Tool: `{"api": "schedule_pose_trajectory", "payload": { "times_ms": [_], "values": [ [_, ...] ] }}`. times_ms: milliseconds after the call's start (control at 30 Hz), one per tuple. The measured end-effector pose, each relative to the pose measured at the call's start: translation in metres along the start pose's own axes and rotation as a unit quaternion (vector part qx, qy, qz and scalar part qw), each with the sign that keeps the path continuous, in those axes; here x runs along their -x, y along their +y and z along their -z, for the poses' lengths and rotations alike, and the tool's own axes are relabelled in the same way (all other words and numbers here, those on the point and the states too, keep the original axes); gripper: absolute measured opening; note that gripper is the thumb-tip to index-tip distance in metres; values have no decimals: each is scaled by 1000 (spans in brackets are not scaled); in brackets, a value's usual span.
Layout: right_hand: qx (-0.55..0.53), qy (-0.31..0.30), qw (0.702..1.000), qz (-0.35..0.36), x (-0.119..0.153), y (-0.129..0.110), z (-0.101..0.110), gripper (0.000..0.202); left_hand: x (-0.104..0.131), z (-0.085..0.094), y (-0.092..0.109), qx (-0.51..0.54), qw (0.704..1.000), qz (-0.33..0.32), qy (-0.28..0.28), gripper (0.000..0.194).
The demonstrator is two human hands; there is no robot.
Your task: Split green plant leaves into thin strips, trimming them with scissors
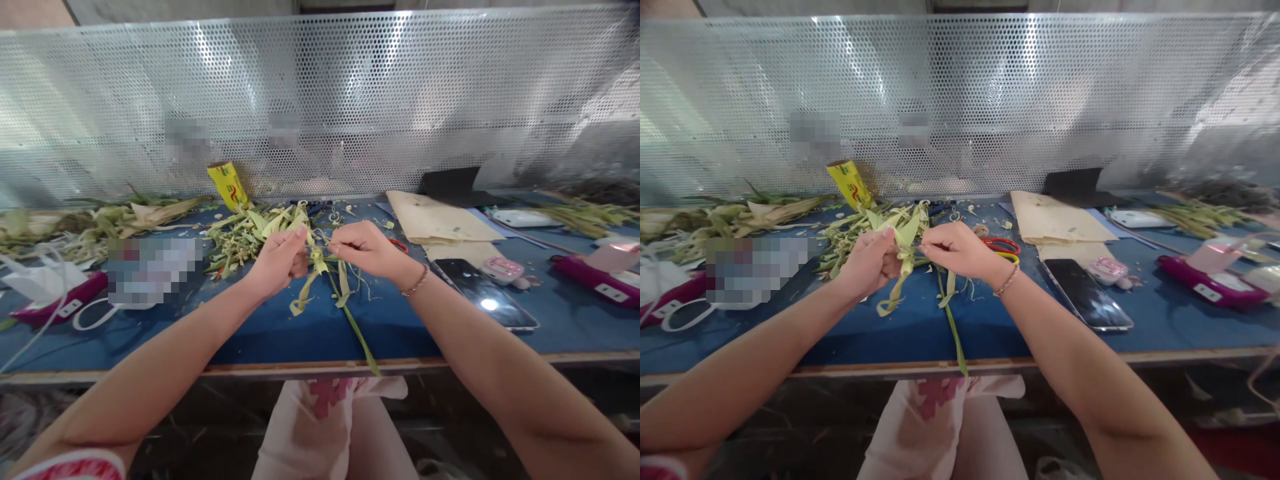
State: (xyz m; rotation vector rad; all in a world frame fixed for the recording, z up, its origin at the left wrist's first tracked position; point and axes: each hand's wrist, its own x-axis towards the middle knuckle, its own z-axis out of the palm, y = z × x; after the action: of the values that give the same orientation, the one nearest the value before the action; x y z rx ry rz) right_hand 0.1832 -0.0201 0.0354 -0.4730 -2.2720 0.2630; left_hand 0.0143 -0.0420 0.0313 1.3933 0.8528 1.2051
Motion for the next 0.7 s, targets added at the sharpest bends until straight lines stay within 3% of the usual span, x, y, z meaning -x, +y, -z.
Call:
{"api": "schedule_pose_trajectory", "payload": {
  "times_ms": [100, 233, 400, 567, 700],
  "values": [
    [24, -14, 999, -15, 1, 6, 0, 30, -9, 12, -5, -4, 999, -27, -37, 49],
    [47, 2, 998, -49, 1, 12, -3, 24, -25, 29, -12, -67, 994, -63, -54, 20],
    [76, 68, 990, -92, 2, 20, -10, 23, -30, 31, -18, -187, 976, -112, 2, 12],
    [74, 74, 984, -143, 2, 32, -15, 20, -25, 25, -15, -242, 959, -102, 105, 16],
    [103, 64, 979, -162, 2, 41, -18, 16, -28, 28, -19, -240, 956, -133, 107, 14]
  ]
}}
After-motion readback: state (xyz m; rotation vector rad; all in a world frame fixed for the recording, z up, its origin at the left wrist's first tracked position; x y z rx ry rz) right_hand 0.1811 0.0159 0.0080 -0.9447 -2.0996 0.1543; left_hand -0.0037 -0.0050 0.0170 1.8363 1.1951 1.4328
